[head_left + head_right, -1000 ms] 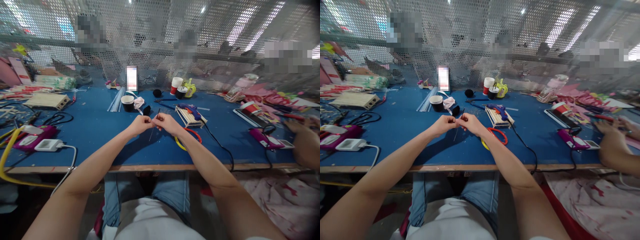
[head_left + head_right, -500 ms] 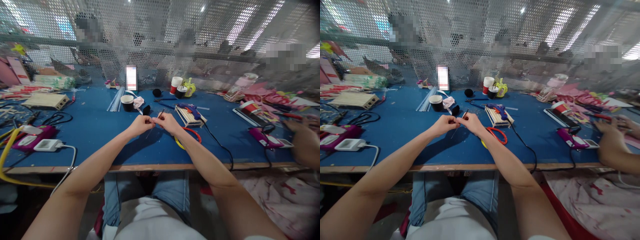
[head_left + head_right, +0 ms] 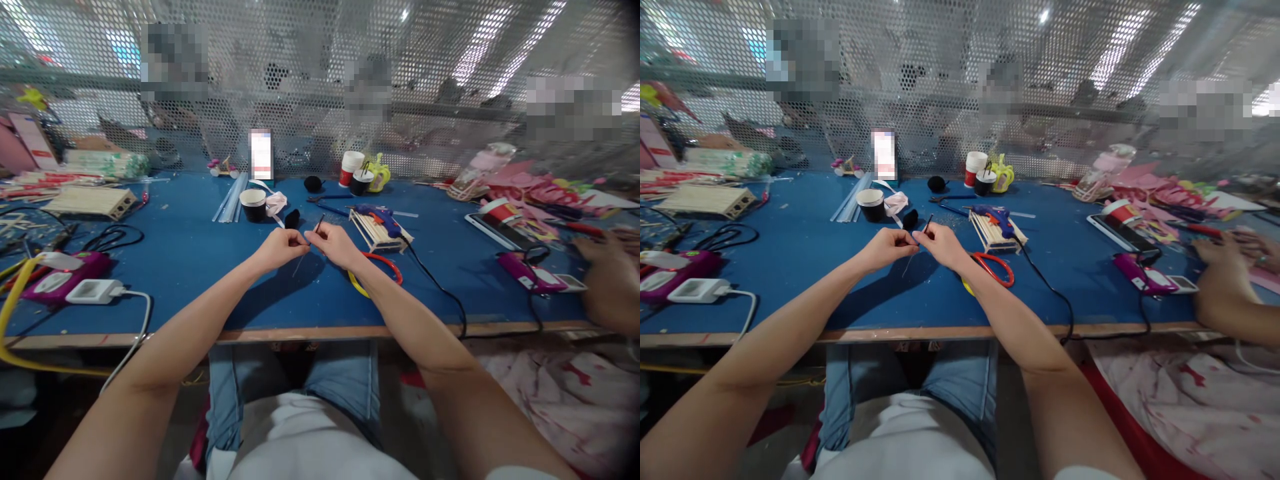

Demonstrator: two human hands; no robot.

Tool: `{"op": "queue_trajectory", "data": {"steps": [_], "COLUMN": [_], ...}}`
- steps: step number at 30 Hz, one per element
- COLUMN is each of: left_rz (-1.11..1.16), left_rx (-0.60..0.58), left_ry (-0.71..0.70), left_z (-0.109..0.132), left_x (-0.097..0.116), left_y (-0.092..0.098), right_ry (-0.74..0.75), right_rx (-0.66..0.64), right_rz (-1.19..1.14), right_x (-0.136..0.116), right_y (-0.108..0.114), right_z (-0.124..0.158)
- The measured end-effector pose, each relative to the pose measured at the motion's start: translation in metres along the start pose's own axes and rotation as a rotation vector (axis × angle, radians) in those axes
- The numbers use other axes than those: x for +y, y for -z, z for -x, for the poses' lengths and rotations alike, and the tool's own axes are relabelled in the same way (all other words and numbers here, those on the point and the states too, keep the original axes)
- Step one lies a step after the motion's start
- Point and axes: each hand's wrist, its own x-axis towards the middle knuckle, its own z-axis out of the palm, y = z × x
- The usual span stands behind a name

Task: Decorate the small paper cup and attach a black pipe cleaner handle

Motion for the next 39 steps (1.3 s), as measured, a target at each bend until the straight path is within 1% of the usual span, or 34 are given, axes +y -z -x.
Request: {"op": "queue_trajectory", "data": {"steps": [3, 5, 7, 10, 12, 16, 21, 25, 27, 30, 32, 35, 39], "left_rz": [-0.028, 0.007, 0.070, 0.154, 0.163, 0.108, 0.117, 0.115, 0.129, 0.185, 0.200, 0.147, 0.004], "left_rx": [0.005, -0.005, -0.021, -0.044, -0.046, -0.030, -0.017, -0.021, -0.038, -0.057, -0.058, -0.044, 0.008], "left_ry": [-0.024, -0.018, 0.005, 0.044, 0.055, 0.035, 0.045, 0.034, 0.036, 0.065, 0.078, 0.054, -0.010], "left_z": [0.0004, 0.0010, 0.0015, 0.0017, 0.0015, 0.0009, -0.0001, 0.0010, 0.0022, 0.0032, 0.0030, 0.0016, -0.0001], "left_x": [-0.0002, 0.0005, 0.0012, 0.0016, 0.0018, 0.0031, 0.0025, 0.0027, 0.0040, 0.0061, 0.0063, 0.0040, -0.0009], "left_y": [-0.0012, -0.0018, -0.0016, -0.0005, 0.0004, 0.0010, -0.0020, -0.0039, -0.0035, -0.0020, -0.0010, -0.0003, -0.0007], "right_ry": [0.013, -0.006, -0.026, -0.009, -0.004, -0.032, -0.004, -0.001, -0.010, -0.010, -0.001, 0.020, 0.043], "right_rx": [0.058, 0.052, -0.015, -0.129, -0.145, -0.067, 0.050, 0.074, 0.019, -0.117, -0.142, -0.078, 0.020], "right_rz": [0.045, 0.024, -0.063, -0.221, -0.236, -0.098, 0.043, 0.070, 0.016, -0.133, -0.153, -0.057, 0.028], "right_x": [0.0011, 0.0016, 0.0016, 0.0015, 0.0013, 0.0001, 0.0008, 0.0020, 0.0013, -0.0009, -0.0021, -0.0019, 0.0006], "right_y": [-0.0021, -0.0027, -0.0023, -0.0003, 0.0012, 0.0026, 0.0000, -0.0021, -0.0014, 0.0017, 0.0038, 0.0049, 0.0024], "right_z": [-0.0009, -0.0007, 0.0003, 0.0017, 0.0020, 0.0010, -0.0014, -0.0015, -0.0003, 0.0020, 0.0027, 0.0017, -0.0007]}}
